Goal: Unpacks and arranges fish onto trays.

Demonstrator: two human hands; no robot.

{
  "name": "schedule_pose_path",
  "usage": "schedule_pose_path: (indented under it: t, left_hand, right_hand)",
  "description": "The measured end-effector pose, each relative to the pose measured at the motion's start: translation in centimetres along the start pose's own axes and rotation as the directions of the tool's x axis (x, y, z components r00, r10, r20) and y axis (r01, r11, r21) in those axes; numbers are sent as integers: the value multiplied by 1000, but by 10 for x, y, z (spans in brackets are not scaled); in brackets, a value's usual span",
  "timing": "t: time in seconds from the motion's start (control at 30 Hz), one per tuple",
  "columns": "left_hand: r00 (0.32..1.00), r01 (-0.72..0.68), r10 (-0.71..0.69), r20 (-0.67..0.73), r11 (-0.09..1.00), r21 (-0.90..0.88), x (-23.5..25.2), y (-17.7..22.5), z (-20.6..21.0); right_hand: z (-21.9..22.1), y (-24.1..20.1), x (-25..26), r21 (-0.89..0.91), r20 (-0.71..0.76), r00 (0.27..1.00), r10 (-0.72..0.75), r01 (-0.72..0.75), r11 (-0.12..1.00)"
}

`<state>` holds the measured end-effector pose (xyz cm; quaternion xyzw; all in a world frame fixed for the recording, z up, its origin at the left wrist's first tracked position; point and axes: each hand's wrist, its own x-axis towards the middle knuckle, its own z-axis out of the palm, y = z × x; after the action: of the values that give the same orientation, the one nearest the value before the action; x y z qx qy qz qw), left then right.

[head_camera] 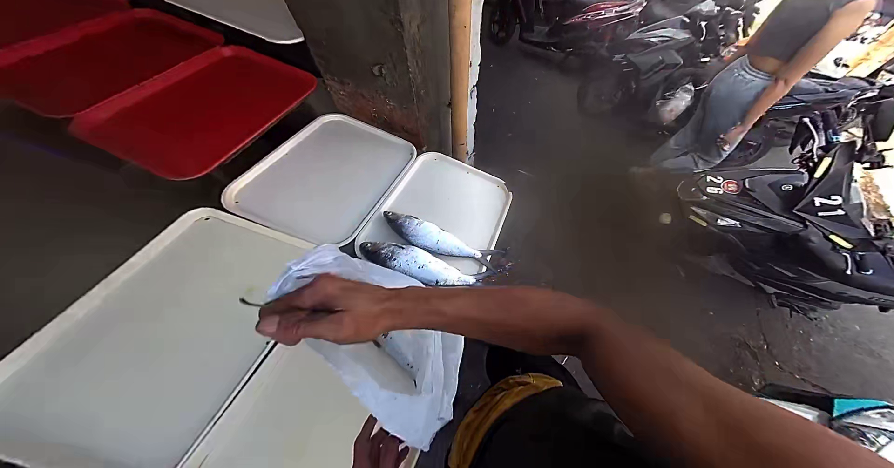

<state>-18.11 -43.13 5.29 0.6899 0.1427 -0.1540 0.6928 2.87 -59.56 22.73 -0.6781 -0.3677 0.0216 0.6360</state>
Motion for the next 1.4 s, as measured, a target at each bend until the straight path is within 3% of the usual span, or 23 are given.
schedule_pose_path:
  t: [0.07, 0.13, 0.2, 0.27, 0.4, 0.5, 0.57, 0.63, 0.73, 0.8, 0.87, 0.93, 0.97, 1.03, 1.1, 1.13, 1.17, 1.23, 1.33, 1.4]
  left_hand:
    - [994, 1, 2, -109, 1000, 25, -2, 20, 7]
    - [977, -35, 41, -208, 999, 33, -4, 29, 13]
    - [946, -55, 52, -320, 998, 0, -5, 28, 20]
    - [903, -26, -4, -430, 998, -64, -8, 31, 30]
    - [782, -4, -107, -614, 984, -177, -18, 28, 48]
    - [694, -5, -117, -711, 986, -168, -26, 27, 51]
    - [642, -17, -97, -761, 990, -141, -31, 32, 55]
    - [600, -40, -44, -798, 996, -85, -34, 38, 57]
    - [526, -105, 88, -846, 994, 38, -42, 51, 69]
    - [456, -182, 238, -858, 968, 172, -45, 65, 84]
    - [424, -273, 388, -818, 916, 293, -42, 82, 99]
    - [425, -344, 532, -732, 843, 413, -31, 102, 116]
    - [427, -379, 591, -685, 804, 458, -24, 113, 126]
    - [433, -458, 676, -597, 735, 500, -12, 139, 150]
    - [489, -540, 702, -518, 710, 452, 2, 160, 176]
    - [551, -549, 686, -475, 727, 412, 9, 166, 189]
    - [629, -533, 658, -414, 753, 386, 18, 166, 201]
    - [760, -478, 594, -263, 786, 393, 35, 155, 217]
    - [828, -443, 549, -115, 766, 466, 37, 146, 225]
    - [830, -419, 538, -144, 774, 474, 25, 147, 217]
  right_hand:
    - [-24, -36, 23, 390, -67, 991, 112, -78, 918]
    - [-63, -68, 39, 635, -12, 981, 193, -142, 760]
    - [-111, -92, 44, 702, 55, 982, 178, -165, 693]
    - [-160, -109, 47, 694, 66, 991, 113, -127, 709]
    - [-239, -99, 55, 571, 88, 992, 94, -127, 811]
    - [-259, -45, 66, 343, 90, 962, 258, -273, 899]
    - [-262, 12, 66, 117, 104, 956, 274, -285, 951]
    - [-266, 69, 52, -178, 180, 966, 187, -155, 972]
    - [-272, 134, -8, -549, 449, 888, 96, 190, 814]
    - [-270, 173, -67, -564, 561, 825, 74, 316, 763]
    - [-271, 214, -119, -521, 671, 728, 142, 326, 789]
    - [-272, 225, -153, -516, 730, 622, 284, 229, 825]
    - [-275, 222, -162, -523, 718, 607, 340, 149, 839]
    - [-285, 214, -170, -513, 591, 699, 403, -60, 857]
    - [-293, 210, -166, -511, 277, 841, 465, -281, 812]
    - [-294, 218, -162, -544, 84, 873, 480, -363, 756]
    - [-293, 228, -156, -586, -79, 867, 492, -439, 680]
    - [-285, 251, -147, -629, -262, 793, 549, -572, 526]
    - [-266, 268, -144, -661, -264, 729, 632, -614, 432]
    - [-267, 261, -135, -639, -206, 706, 677, -621, 454]
